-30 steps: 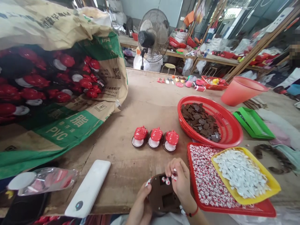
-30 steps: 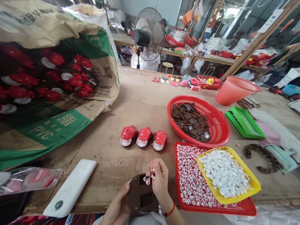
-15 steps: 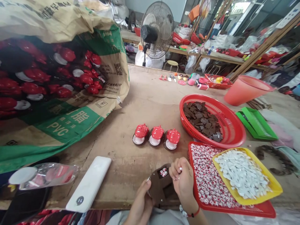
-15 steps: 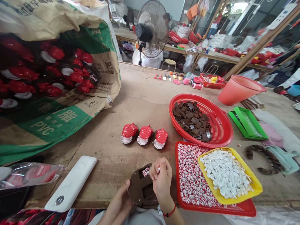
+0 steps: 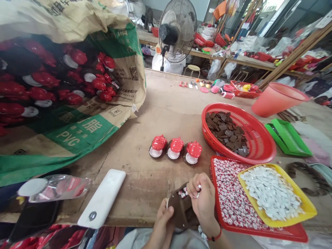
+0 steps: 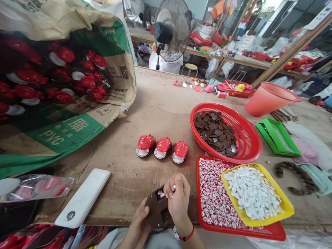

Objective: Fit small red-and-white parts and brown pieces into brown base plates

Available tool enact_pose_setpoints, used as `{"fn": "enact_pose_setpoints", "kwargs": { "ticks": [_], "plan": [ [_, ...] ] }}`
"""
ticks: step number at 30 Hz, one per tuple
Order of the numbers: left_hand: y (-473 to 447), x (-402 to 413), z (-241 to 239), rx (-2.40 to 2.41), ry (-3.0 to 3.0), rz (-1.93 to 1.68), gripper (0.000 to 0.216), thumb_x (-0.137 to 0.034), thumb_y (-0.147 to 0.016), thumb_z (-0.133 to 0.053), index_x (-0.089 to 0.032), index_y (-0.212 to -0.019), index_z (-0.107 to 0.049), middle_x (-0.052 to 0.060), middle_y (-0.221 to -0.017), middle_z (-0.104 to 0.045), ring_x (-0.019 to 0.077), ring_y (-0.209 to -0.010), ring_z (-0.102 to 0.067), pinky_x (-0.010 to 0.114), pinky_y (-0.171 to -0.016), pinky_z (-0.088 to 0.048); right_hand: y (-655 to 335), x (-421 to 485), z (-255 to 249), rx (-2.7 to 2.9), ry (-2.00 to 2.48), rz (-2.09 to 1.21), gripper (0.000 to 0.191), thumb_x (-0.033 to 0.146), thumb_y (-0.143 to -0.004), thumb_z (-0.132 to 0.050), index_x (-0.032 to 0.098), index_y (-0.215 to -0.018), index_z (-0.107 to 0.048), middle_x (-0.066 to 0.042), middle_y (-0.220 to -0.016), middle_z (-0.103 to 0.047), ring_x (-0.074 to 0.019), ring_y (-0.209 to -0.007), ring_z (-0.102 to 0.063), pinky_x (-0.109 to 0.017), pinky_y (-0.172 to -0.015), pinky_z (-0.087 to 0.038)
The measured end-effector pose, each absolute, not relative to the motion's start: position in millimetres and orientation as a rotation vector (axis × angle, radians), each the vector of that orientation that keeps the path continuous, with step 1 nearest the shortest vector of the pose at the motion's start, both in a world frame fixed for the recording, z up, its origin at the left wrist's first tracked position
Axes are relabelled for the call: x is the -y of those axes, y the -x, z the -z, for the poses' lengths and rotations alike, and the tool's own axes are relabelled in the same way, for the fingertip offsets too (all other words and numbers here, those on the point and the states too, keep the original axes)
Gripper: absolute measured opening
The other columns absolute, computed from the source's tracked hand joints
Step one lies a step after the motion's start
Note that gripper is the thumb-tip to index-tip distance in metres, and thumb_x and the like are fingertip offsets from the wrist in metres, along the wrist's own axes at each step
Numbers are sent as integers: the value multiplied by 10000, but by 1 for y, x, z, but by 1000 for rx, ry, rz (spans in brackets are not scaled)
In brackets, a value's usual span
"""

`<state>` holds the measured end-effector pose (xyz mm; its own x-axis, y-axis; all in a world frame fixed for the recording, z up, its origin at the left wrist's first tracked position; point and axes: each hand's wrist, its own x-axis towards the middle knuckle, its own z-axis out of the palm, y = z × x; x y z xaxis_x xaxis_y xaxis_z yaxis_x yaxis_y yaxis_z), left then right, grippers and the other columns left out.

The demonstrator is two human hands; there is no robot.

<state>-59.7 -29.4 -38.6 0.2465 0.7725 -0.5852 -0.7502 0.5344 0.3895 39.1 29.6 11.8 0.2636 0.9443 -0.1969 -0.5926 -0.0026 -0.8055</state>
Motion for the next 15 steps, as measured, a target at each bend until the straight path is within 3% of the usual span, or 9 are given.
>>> {"fn": "enact_pose_setpoints", "kwargs": {
  "ticks": [10, 15],
  "plan": [
    [52, 30, 30, -853, -56, -997, 206, -272, -569, -705, -196, -734, -608, -4, -754, -637, 151, -769, -540, 240, -688, -389, -37, -26, 1, 599, 1006, -1157, 378, 298, -773, -513, 171, -461, -341, 102, -387, -305, -33, -342, -260, -206, -438, -342],
    [52, 28, 30, -892, -30, -1012, 179, -263, -572, -699, -189, -696, -594, -10, -682, -627, 139, -682, -541, 226, -616, -391, -43, -28, -5, 519, 983, -1253, 349, 283, -759, -522, 172, -474, -352, 101, -395, -311, -30, -317, -248, -171, -345, -267]
  ]
}}
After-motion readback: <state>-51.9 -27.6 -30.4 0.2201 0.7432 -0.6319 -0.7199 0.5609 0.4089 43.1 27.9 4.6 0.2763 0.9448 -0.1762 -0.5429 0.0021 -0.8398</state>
